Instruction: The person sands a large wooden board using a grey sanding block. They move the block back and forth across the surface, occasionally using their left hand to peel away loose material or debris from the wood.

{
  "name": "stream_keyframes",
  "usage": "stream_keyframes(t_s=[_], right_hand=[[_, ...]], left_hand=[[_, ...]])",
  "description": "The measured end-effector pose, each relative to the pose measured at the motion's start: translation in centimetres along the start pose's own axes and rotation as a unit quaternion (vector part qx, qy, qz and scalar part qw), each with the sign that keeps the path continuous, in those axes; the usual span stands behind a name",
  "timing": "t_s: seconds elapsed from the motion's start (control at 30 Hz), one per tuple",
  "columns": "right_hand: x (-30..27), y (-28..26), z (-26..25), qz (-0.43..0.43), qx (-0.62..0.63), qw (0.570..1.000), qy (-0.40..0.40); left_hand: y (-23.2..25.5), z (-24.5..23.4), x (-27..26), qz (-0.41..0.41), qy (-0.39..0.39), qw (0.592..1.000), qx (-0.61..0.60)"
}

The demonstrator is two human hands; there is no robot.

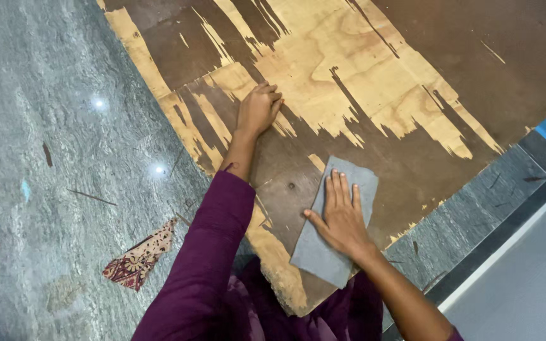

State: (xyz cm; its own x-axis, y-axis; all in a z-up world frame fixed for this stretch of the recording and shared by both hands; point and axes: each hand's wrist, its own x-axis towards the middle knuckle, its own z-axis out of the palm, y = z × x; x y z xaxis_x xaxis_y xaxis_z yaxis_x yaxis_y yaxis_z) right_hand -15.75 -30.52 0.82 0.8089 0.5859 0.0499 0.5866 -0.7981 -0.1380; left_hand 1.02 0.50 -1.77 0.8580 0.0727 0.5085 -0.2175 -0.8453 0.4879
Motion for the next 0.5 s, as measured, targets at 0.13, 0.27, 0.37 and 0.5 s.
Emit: stream_keyframes(t_s=[0.13,0.27,0.37,0.5], right_hand=[[5.4,3.2,0.2,0.028,0.025,0.999,-0.001],[9.1,8.5,0.0,0.096,0.030,0.995,0.014],[9.6,12.4,-0.2,0.157,0.033,0.987,0.030],[7.6,16.7,-1.1,0.238,0.040,0.968,0.060]], left_hand=[[0.4,-0.9,0.2,0.012,0.028,1.000,0.004],[1.5,-2.0,0.3,-0.027,0.040,0.999,-0.021],[2.8,-3.4,0.6,-0.037,0.044,0.998,-0.025],[5.8,-6.4,1.1,-0.045,0.043,0.997,-0.034]])
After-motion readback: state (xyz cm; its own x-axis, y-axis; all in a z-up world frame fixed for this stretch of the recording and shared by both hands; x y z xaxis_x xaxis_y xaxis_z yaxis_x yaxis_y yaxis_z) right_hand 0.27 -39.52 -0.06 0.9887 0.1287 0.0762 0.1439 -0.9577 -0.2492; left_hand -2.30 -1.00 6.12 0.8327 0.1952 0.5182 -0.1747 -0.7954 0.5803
